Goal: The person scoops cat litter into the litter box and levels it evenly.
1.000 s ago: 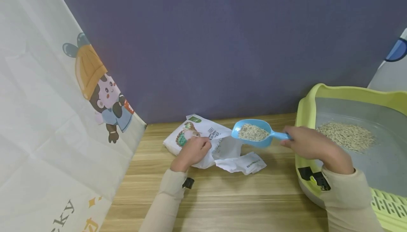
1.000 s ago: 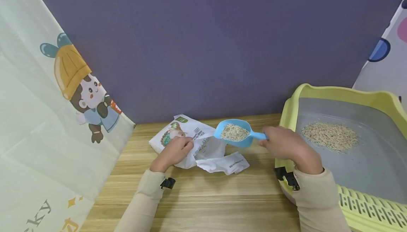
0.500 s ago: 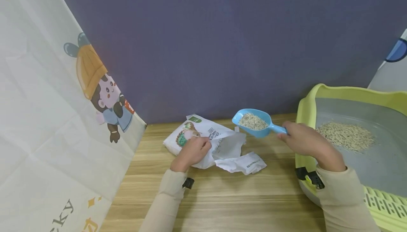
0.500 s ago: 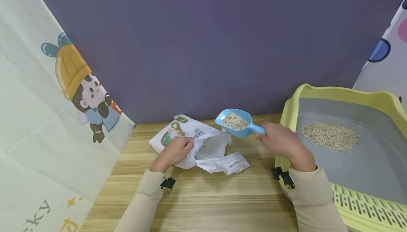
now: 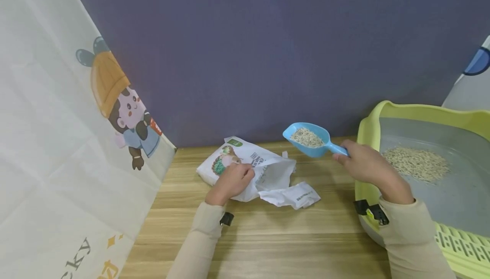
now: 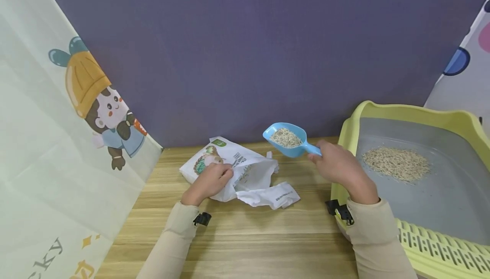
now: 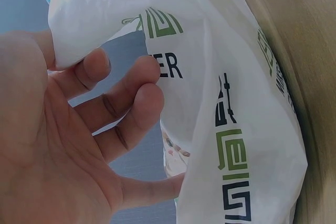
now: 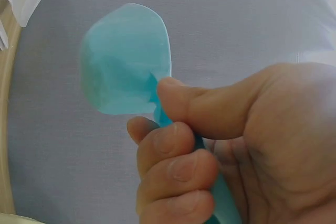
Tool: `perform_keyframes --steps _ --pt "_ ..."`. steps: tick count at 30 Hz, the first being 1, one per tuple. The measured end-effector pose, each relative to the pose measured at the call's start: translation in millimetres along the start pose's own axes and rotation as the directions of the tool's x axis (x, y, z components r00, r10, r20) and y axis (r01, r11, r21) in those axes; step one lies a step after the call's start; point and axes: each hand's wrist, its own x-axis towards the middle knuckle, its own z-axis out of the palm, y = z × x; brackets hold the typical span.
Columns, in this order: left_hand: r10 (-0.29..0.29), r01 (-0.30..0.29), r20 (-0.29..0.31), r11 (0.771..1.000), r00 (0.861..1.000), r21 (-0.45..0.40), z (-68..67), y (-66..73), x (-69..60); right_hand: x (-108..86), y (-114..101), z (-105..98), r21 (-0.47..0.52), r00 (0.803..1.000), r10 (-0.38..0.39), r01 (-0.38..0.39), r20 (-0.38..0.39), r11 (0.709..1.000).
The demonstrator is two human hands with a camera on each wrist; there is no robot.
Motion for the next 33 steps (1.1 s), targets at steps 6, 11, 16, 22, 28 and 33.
perform_keyframes --steps 6,11,16,22,28,33 --pt "-0.005 0.005 0.002 1.0 1.0 0.014 -0.8 1.4 -0.7 -0.7 -0.4 -0.3 0.004 1.0 0.007 -0.007 -0.017 1.0" --pt "-0.008 0.008 -0.001 1.0 1.0 0.017 -1.5 4.0 -1.1 -2.4 -0.8 -0.9 0.009 1.0 0.022 -0.022 -0.012 1.0" --pt "-0.01 0.01 -0.002 1.0 1.0 0.018 -3.0 6.0 -3.2 -5.3 -1.2 -1.9 0.01 1.0 0.018 -0.018 -0.019 1.0" --pt "-0.014 0.014 0.001 1.0 1.0 0.016 -2.2 8.2 -3.8 -11.9 4.1 -4.0 0.017 0.999 0.042 -0.041 -0.014 0.999" --pt "-0.01 0.01 0.003 1.0 1.0 0.023 0.1 9.6 -1.5 -17.9 16.0 -6.8 0.002 0.998 0.052 -0.052 -0.018 0.999" --pt "-0.013 0.013 0.001 1.0 1.0 0.026 2.2 9.5 -0.7 -19.9 25.0 -12.5 -0.023 0.999 0.046 -0.046 -0.016 0.999"
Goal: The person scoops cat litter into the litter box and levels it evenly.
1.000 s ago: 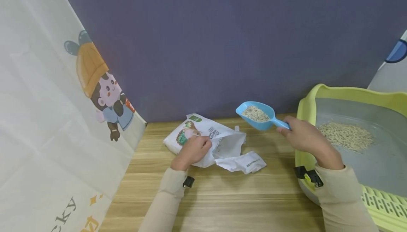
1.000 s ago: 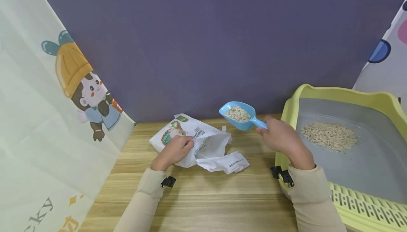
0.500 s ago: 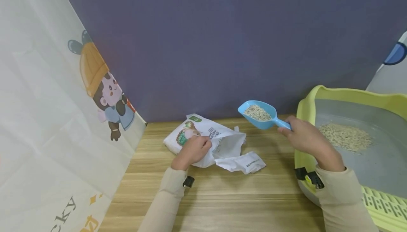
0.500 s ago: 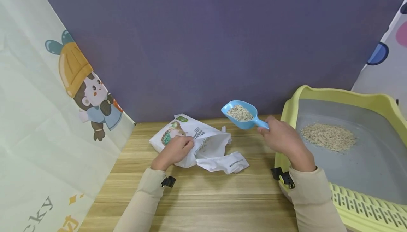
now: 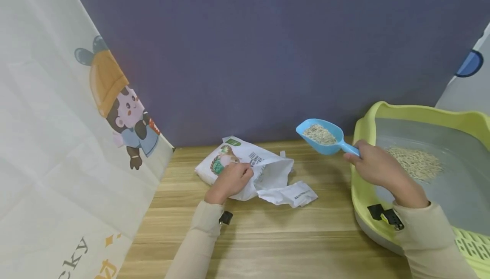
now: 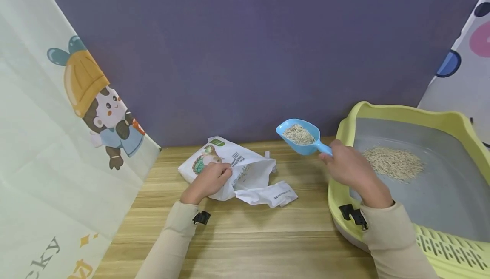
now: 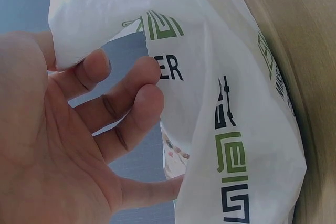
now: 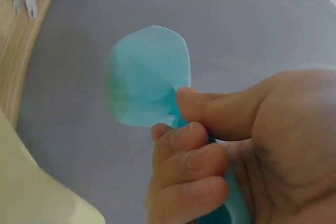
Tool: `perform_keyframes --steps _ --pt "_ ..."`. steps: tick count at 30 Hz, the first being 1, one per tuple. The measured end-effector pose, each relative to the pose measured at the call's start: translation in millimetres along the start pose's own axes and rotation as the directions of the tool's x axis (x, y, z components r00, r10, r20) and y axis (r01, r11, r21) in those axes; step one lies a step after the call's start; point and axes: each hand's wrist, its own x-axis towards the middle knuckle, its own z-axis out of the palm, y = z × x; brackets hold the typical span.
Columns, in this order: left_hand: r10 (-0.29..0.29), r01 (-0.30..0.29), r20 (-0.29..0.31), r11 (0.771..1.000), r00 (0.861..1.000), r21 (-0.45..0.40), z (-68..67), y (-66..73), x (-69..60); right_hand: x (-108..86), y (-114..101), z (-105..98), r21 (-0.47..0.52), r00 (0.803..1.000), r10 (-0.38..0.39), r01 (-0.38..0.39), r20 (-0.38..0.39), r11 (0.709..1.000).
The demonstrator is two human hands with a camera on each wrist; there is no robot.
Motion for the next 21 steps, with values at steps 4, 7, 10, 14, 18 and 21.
perform_keyframes --steps 4,7,10,14,18,21 --pt "-0.006 0.006 -0.003 1.0 1.0 0.007 0.3 -2.0 -0.5 1.7 4.3 -6.2 -0.009 1.0 -0.01 0.01 -0.001 1.0" --pt "-0.006 0.006 -0.003 1.0 1.0 0.014 -0.1 -2.1 -0.7 4.5 9.2 -10.9 -0.008 1.0 -0.014 0.014 0.003 1.0" --pt "-0.002 0.002 -0.003 1.0 1.0 0.018 -0.5 -1.6 -0.4 7.9 16.2 -16.4 -0.003 1.0 -0.011 0.011 0.012 1.0" --pt "0.0 0.0 0.0 1.0 1.0 0.014 -0.7 -1.0 -0.2 12.9 28.2 -24.3 -0.005 1.0 0.0 0.0 0.01 1.0" --pt "-0.002 0.002 0.003 1.0 1.0 0.009 -0.5 -1.4 -0.2 17.3 39.1 -31.3 0.001 1.0 0.004 -0.004 -0.013 1.0" --pt "-0.002 0.002 0.003 1.0 1.0 0.009 -0.4 -1.6 -0.2 20.3 45.1 -35.6 0.005 0.999 -0.002 0.002 -0.04 1.0"
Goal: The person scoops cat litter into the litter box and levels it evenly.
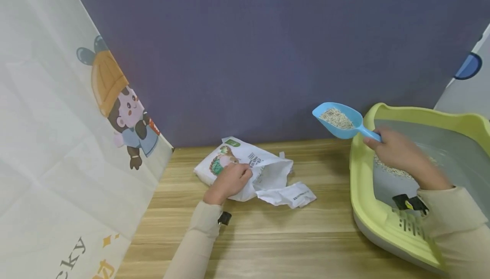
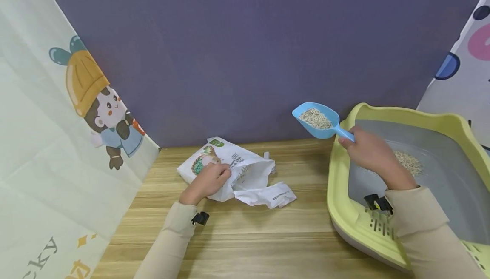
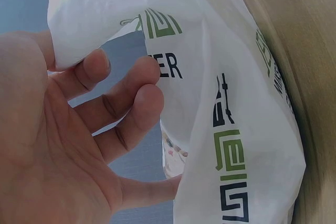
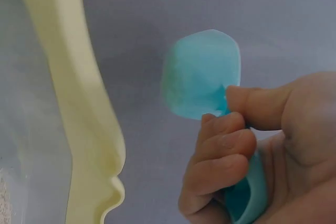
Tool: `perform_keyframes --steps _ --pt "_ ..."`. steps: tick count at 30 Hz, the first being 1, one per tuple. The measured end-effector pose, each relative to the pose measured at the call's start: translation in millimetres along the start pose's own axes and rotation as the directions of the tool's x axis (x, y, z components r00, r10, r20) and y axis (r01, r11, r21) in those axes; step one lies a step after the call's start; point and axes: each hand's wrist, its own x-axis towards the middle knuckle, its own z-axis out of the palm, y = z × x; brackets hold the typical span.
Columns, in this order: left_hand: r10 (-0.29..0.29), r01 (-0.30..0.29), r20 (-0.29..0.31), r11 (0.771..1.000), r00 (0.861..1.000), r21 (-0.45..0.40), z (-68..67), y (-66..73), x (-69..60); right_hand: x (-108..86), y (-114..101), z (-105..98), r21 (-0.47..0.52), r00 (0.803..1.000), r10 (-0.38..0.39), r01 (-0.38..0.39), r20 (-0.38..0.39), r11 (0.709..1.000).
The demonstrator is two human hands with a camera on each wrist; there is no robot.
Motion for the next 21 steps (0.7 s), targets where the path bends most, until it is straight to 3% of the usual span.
perform_keyframes --steps 4,13,21 --pt "0.002 -0.002 0.003 1.0 1.0 -0.005 0.1 -0.6 0.6 3.3 6.8 -4.8 0.004 1.0 0.002 -0.002 -0.019 1.0" --pt "0.003 -0.003 -0.001 1.0 1.0 -0.006 0.7 -1.1 0.1 10.3 21.5 -10.7 0.052 0.999 0.048 -0.049 0.019 0.997" --pt "-0.002 0.002 0.001 1.0 1.0 -0.01 0.3 -0.7 -0.1 7.8 32.1 -9.1 0.055 0.999 0.05 -0.049 -0.011 0.997"
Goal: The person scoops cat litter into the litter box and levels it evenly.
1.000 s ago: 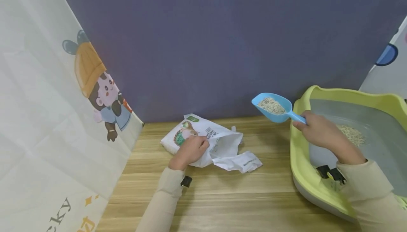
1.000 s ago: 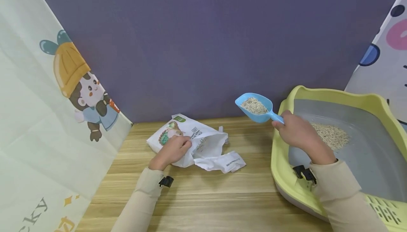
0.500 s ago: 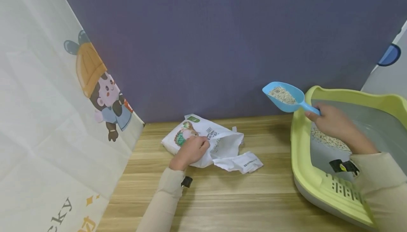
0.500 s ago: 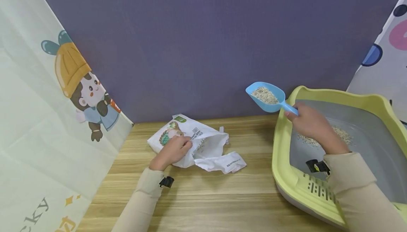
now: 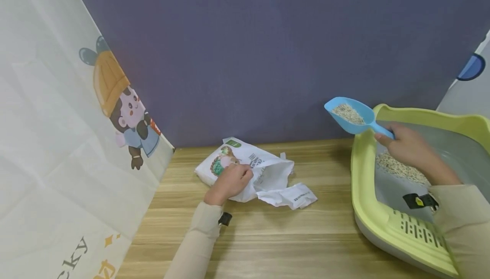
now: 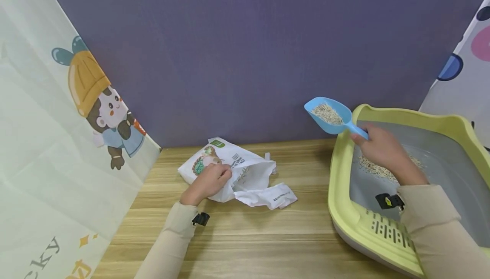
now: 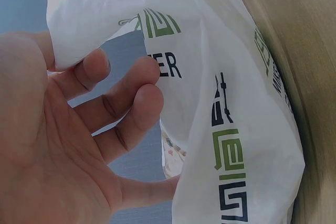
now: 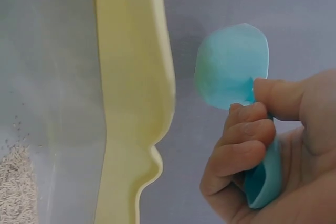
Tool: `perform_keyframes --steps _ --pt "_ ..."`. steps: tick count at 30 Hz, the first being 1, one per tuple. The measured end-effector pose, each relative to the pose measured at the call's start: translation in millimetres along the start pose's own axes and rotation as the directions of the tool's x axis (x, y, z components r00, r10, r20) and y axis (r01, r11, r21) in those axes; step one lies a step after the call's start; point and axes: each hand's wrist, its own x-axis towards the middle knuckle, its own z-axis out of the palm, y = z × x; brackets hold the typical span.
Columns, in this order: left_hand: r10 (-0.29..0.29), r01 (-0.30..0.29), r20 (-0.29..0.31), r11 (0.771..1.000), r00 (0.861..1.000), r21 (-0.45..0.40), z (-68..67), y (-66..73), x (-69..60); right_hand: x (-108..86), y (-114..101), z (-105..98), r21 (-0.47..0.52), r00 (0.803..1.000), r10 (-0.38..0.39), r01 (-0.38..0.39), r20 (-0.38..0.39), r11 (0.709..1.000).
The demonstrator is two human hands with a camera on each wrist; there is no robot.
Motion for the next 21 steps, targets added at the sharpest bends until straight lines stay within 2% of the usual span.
perform_keyframes --steps 9,21 --pt "-0.007 0.007 0.005 1.0 1.0 -0.003 0.7 1.0 0.4 -0.1 11.3 3.8 -0.013 1.0 0.024 -0.024 -0.02 1.0" --pt "-0.01 0.01 0.0 1.0 1.0 -0.005 -0.6 2.0 -0.2 -2.2 19.4 7.9 0.033 0.997 0.059 -0.057 -0.054 0.998"
